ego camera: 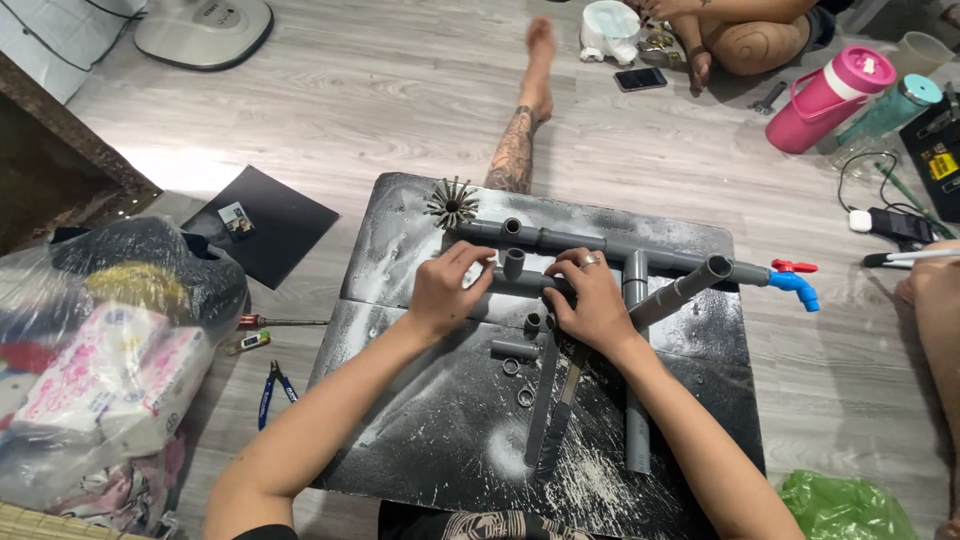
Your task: The person assembles a PVC pipe structure on a black table. They connect a blue and red valve to a pipe, attach it to a larger frame, and then add various pipe segments and elbow joints to build the structure.
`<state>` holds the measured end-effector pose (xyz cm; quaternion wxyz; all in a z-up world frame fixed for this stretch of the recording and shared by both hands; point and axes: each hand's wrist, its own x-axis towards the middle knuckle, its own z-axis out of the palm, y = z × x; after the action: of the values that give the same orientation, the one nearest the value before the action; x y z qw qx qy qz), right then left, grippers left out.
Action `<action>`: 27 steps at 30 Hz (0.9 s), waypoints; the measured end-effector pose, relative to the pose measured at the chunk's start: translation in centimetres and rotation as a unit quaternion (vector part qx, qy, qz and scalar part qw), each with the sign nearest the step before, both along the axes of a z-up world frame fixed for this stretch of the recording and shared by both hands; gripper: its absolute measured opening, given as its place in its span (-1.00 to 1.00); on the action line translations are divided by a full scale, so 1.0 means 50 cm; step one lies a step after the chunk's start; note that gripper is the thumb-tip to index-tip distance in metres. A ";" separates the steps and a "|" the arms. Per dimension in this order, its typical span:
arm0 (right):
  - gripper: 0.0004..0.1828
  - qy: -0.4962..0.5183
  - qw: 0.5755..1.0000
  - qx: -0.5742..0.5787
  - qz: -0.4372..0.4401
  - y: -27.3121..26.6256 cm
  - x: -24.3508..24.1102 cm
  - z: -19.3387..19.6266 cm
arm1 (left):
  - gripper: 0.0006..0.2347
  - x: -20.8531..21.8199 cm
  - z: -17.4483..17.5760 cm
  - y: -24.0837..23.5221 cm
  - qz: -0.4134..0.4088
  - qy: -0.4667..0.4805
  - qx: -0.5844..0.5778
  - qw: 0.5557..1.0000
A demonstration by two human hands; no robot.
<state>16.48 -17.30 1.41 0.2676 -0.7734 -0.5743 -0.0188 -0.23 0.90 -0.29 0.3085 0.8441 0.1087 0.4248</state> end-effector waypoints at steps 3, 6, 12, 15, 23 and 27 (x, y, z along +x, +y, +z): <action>-0.77 0.021 1.000 0.006 0.006 -0.001 -0.002 -0.001 | -0.95 0.006 -0.028 0.016 0.051 0.017 0.110 0.992; -0.72 0.035 0.999 0.005 -0.005 -0.001 -0.002 -0.004 | -0.95 0.011 -0.031 0.014 0.089 0.015 0.172 0.981; -0.69 0.042 0.999 -0.004 -0.023 -0.001 0.006 -0.009 | -0.89 0.001 0.007 -0.003 0.037 0.101 0.143 0.984; -0.69 0.045 0.999 -0.012 -0.017 -0.001 0.007 -0.011 | -0.86 -0.001 0.017 -0.002 0.036 0.126 0.092 0.987; -0.67 0.006 0.999 -0.022 -0.023 0.000 0.015 -0.026 | -0.91 0.000 0.005 0.001 0.017 0.154 0.055 0.986; -0.65 -0.006 0.999 -0.035 -0.030 -0.002 0.017 -0.042 | -0.90 0.001 -0.009 0.003 0.026 0.147 0.069 0.986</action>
<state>17.33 -17.41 -0.71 0.2364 -0.7992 -0.5525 -0.0116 -0.20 1.03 -0.74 0.2187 0.9136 0.1451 0.3106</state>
